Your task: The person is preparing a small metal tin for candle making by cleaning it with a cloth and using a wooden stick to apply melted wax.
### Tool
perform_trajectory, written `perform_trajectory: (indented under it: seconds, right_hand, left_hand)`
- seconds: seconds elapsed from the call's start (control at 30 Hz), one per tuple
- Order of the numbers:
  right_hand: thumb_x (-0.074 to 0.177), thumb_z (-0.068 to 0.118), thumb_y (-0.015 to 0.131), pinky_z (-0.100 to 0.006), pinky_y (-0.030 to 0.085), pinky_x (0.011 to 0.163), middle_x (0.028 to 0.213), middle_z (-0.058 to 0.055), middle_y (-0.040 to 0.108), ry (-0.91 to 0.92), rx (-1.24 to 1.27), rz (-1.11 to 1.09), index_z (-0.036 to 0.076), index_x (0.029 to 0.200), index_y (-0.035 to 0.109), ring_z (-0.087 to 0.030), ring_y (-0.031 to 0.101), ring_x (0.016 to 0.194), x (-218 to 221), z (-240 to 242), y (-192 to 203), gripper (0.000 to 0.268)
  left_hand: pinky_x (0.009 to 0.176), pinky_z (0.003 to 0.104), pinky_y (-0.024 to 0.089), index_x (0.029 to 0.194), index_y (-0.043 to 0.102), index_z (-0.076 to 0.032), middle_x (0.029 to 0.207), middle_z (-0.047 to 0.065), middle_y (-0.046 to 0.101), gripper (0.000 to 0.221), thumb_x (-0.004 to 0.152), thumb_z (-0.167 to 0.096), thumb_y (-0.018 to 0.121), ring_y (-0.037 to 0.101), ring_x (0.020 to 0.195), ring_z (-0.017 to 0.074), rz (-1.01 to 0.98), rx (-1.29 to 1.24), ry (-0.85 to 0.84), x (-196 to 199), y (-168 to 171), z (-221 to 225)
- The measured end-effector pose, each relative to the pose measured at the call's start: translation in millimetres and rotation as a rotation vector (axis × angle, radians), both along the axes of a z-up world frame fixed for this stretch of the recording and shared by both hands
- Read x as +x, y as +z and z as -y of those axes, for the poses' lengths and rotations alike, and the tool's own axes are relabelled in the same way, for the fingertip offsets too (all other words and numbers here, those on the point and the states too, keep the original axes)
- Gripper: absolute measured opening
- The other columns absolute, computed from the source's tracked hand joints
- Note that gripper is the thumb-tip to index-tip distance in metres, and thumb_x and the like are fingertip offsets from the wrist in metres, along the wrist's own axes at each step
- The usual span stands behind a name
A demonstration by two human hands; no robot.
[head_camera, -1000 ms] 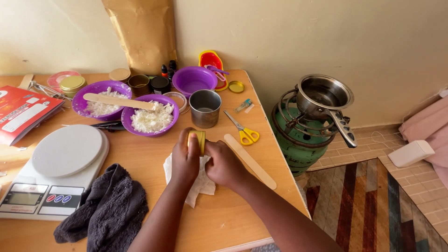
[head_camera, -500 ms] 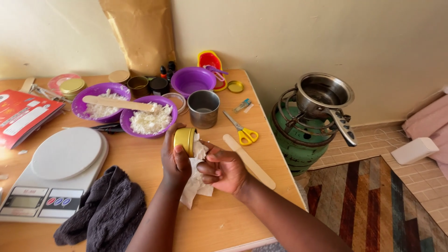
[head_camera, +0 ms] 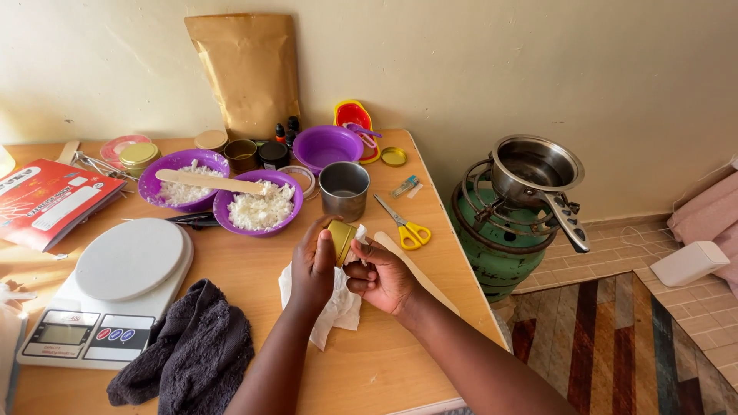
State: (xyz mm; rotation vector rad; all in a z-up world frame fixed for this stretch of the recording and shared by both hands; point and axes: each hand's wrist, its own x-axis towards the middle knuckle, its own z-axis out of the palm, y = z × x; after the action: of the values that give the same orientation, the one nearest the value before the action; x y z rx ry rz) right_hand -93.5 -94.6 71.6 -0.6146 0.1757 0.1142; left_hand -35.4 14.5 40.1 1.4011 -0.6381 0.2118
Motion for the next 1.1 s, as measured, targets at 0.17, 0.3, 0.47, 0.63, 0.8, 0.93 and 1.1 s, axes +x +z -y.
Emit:
perform_trajectory:
  seconds: [0.17,0.3,0.47,0.63,0.8,0.93,1.1]
  right_hand:
    - [0.084,0.011,0.069,-0.012,0.026,0.039,0.056,0.009,0.027,-0.095,-0.118,-0.032,0.015,0.076,0.051,-0.002,0.033,0.044,10.8,12.6,-17.7,0.02]
    - [0.078,0.011,0.07,-0.015,0.033,0.04,0.06,0.006,0.039,-0.269,-0.288,0.011,0.013,0.086,0.057,-0.003,0.039,0.046,19.6,30.4,-36.4,0.015]
    - [0.076,0.011,0.068,-0.026,0.049,0.06,0.082,-0.006,0.061,-0.375,-0.275,0.05,0.01,0.108,0.061,-0.016,0.057,0.066,19.0,27.7,-24.6,0.033]
    - [0.08,0.006,0.062,-0.04,0.059,0.072,0.099,-0.018,0.067,-0.36,-0.196,0.067,0.006,0.115,0.06,-0.026,0.067,0.084,20.1,22.4,-20.7,0.035]
    - [0.082,-0.003,0.058,-0.028,0.061,0.068,0.094,-0.014,0.066,-0.397,-0.219,0.038,0.002,0.113,0.058,-0.019,0.067,0.076,31.6,34.0,-42.7,0.032]
    - [0.078,-0.008,0.056,-0.025,0.06,0.066,0.086,-0.014,0.065,-0.427,-0.239,0.02,0.001,0.11,0.061,-0.018,0.066,0.069,34.7,41.4,-44.9,0.033]
    - [0.073,-0.011,0.056,-0.021,0.059,0.059,0.084,-0.012,0.065,-0.525,-0.428,-0.025,0.001,0.099,0.066,-0.016,0.065,0.063,32.8,54.0,-41.6,0.031]
  left_hand:
    - [0.08,0.039,0.046,0.111,0.063,-0.005,0.089,0.016,0.063,0.04,0.099,-0.03,0.034,0.056,0.082,0.0247,-0.091,-0.016,0.037,7.4,-13.0,8.5]
    - [0.085,0.04,0.047,0.103,0.06,-0.002,0.087,0.016,0.061,0.044,0.104,-0.037,0.033,0.056,0.082,0.0243,-0.348,-0.107,0.157,24.4,-39.6,5.3]
    - [0.053,0.027,0.046,0.081,0.058,-0.006,0.057,0.01,0.055,0.048,0.098,-0.048,0.041,0.055,0.052,0.0185,-0.686,-0.332,0.13,5.2,9.7,-1.7]
    - [0.047,0.025,0.044,0.079,0.057,-0.007,0.057,0.013,0.058,0.045,0.096,-0.048,0.045,0.056,0.048,0.0213,-0.745,-0.461,0.08,16.9,-1.7,3.0]
    - [0.046,0.023,0.042,0.08,0.057,-0.01,0.057,0.011,0.059,0.044,0.097,-0.047,0.043,0.056,0.049,0.0196,-0.676,-0.476,0.104,26.3,-11.0,0.4]
    - [0.047,0.023,0.042,0.08,0.057,-0.01,0.058,0.011,0.059,0.044,0.098,-0.047,0.041,0.056,0.049,0.0198,-0.653,-0.441,0.105,30.7,-19.0,-0.6]
    - [0.046,0.024,0.045,0.083,0.058,-0.01,0.057,0.013,0.059,0.043,0.095,-0.05,0.045,0.058,0.047,0.0228,-0.748,-0.394,0.087,25.9,-10.1,-0.8]
